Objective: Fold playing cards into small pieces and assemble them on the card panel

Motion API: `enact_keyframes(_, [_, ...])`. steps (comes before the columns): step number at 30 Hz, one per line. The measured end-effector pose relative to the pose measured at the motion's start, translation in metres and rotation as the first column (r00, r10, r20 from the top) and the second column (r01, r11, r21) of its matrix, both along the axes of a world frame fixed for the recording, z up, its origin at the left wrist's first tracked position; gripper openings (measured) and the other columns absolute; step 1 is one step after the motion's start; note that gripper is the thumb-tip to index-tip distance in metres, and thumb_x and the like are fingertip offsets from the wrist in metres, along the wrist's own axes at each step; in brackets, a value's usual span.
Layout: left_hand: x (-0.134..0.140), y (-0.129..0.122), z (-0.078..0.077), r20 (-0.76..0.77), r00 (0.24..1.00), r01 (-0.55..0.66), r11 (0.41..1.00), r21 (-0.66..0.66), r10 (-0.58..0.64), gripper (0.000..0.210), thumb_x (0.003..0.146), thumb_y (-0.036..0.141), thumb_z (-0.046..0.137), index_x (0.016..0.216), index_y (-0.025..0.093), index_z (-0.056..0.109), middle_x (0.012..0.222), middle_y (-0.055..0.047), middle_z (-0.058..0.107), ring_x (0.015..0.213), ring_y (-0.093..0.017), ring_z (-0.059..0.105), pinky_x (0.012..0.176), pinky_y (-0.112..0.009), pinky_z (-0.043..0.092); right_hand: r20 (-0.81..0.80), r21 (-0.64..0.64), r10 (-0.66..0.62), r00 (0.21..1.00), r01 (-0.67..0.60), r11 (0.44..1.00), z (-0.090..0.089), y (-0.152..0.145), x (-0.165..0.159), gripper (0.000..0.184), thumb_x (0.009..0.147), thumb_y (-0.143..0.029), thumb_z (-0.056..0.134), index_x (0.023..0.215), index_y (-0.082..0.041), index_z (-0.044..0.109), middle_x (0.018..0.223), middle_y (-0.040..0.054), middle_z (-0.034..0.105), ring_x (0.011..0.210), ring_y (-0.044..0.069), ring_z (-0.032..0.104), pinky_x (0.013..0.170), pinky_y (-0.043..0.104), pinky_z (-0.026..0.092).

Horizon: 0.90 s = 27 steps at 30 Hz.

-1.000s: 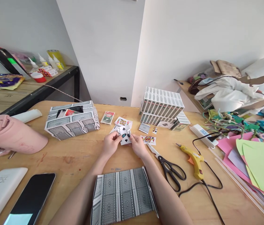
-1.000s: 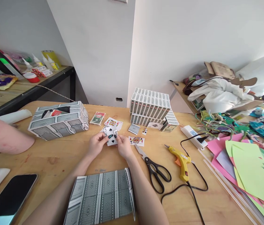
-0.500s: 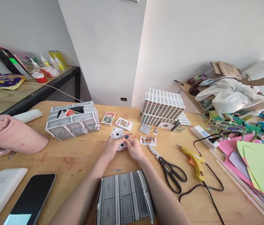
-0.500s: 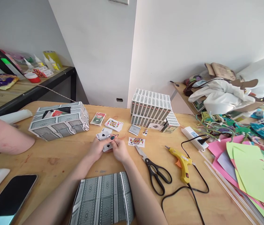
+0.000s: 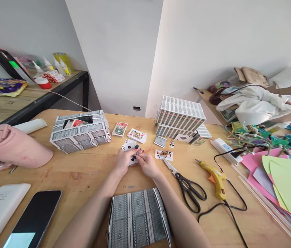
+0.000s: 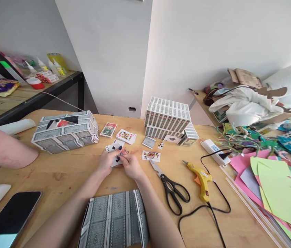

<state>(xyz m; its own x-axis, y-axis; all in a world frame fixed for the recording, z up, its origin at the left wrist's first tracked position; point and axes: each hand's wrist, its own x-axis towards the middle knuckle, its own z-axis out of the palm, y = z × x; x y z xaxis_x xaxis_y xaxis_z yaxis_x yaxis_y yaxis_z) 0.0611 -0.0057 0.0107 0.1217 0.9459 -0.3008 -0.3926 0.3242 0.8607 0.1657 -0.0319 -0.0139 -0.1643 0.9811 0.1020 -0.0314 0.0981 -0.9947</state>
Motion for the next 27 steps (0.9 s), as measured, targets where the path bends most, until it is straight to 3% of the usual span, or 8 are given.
enact_keyframes(4, [0.0, 0.0, -0.005, -0.123, 0.992, -0.005, 0.998, 0.069, 0.013, 0.03, 0.053, 0.032, 0.075, 0.073, 0.01, 0.066, 0.068, -0.007, 0.068, 0.06, -0.018, 0.062, 0.055, -0.027, 0.048, -0.136, -0.125, -0.019, 0.99, 0.002, 0.992, -0.002, 0.0, -0.001, 0.031, 0.074, -0.046, 0.057, 0.061, -0.018, 0.06, 0.068, 0.0017, 0.058, 0.071, 0.018, 0.054, 0.064, 0.029, 0.045])
enact_keyframes(8, [-0.005, 0.003, -0.012, -0.216, 0.976, 0.088, 0.958, 0.271, -0.029, 0.03, 0.066, 0.034, 0.066, 0.086, 0.012, 0.065, 0.08, -0.006, 0.067, 0.068, -0.016, 0.06, 0.06, -0.025, 0.047, -0.387, -0.258, -0.076, 0.919, -0.029, 0.966, 0.001, 0.001, 0.002, 0.029, 0.069, -0.047, 0.063, 0.074, -0.018, 0.063, 0.066, 0.0025, 0.061, 0.07, 0.02, 0.058, 0.06, 0.032, 0.046])
enact_keyframes(10, [-0.009, 0.004, -0.016, -0.247, 0.969, 0.08, 0.928, 0.365, 0.014, 0.032, 0.072, 0.033, 0.06, 0.097, 0.015, 0.063, 0.085, -0.005, 0.066, 0.074, -0.015, 0.059, 0.065, -0.025, 0.047, -0.44, -0.287, -0.119, 0.89, -0.014, 0.958, 0.002, 0.002, 0.004, 0.03, 0.066, -0.047, 0.065, 0.076, -0.018, 0.063, 0.065, 0.0031, 0.062, 0.069, 0.02, 0.058, 0.059, 0.033, 0.046])
enact_keyframes(14, [-0.017, 0.006, -0.02, -0.393, 0.902, 0.044, 0.867, 0.497, 0.179, 0.038, 0.074, 0.027, 0.057, 0.11, 0.017, 0.059, 0.078, -0.002, 0.062, 0.067, -0.011, 0.054, 0.062, -0.021, 0.045, -0.313, -0.277, -0.18, 0.933, 0.092, 0.957, 0.0, 0.003, 0.01, 0.029, 0.063, -0.046, 0.068, 0.064, -0.018, 0.062, 0.058, 0.0016, 0.059, 0.061, 0.018, 0.055, 0.056, 0.03, 0.043])
enact_keyframes(18, [-0.022, 0.007, -0.02, -0.49, 0.851, 0.127, 0.831, 0.541, 0.189, 0.041, 0.076, 0.024, 0.054, 0.116, 0.019, 0.057, 0.071, 0.0, 0.058, 0.06, -0.009, 0.049, 0.057, -0.019, 0.042, -0.116, -0.184, -0.206, 0.972, 0.182, 0.966, -0.002, 0.004, 0.014, 0.028, 0.065, -0.044, 0.066, 0.06, -0.016, 0.062, 0.056, -0.0003, 0.055, 0.056, 0.014, 0.05, 0.055, 0.026, 0.04])
enact_keyframes(20, [-0.023, 0.007, -0.021, -0.496, 0.849, 0.128, 0.836, 0.533, 0.186, 0.041, 0.075, 0.024, 0.054, 0.115, 0.019, 0.058, 0.071, 0.0, 0.058, 0.059, -0.008, 0.048, 0.056, -0.019, 0.042, -0.101, -0.14, -0.22, 0.97, 0.205, 0.969, -0.001, 0.005, 0.015, 0.028, 0.065, -0.043, 0.067, 0.074, -0.016, 0.066, 0.06, 0.0, 0.057, 0.058, 0.014, 0.05, 0.056, 0.026, 0.04])
enact_keyframes(24, [-0.023, 0.009, -0.024, -0.476, 0.868, 0.132, 0.857, 0.498, 0.143, 0.042, 0.075, 0.026, 0.055, 0.116, 0.018, 0.057, 0.071, 0.0, 0.058, 0.058, -0.009, 0.048, 0.054, -0.019, 0.042, -0.118, -0.125, -0.288, 0.95, 0.274, 0.954, 0.0, 0.006, 0.017, 0.055, 0.068, -0.042, 0.064, 0.115, -0.015, 0.056, 0.058, -0.003, 0.052, 0.051, 0.011, 0.043, 0.051, 0.024, 0.036])
enact_keyframes(27, [-0.021, 0.008, -0.025, -0.463, 0.878, 0.135, 0.868, 0.478, 0.118, 0.044, 0.074, 0.028, 0.057, 0.117, 0.018, 0.057, 0.071, 0.0, 0.057, 0.057, -0.008, 0.046, 0.053, -0.019, 0.042, -0.084, -0.097, -0.321, 0.943, 0.313, 0.945, 0.001, 0.005, 0.019, 0.058, 0.073, -0.041, 0.059, 0.122, -0.013, 0.05, 0.054, -0.0058, 0.043, 0.047, 0.008, 0.033, 0.047, 0.022, 0.03])
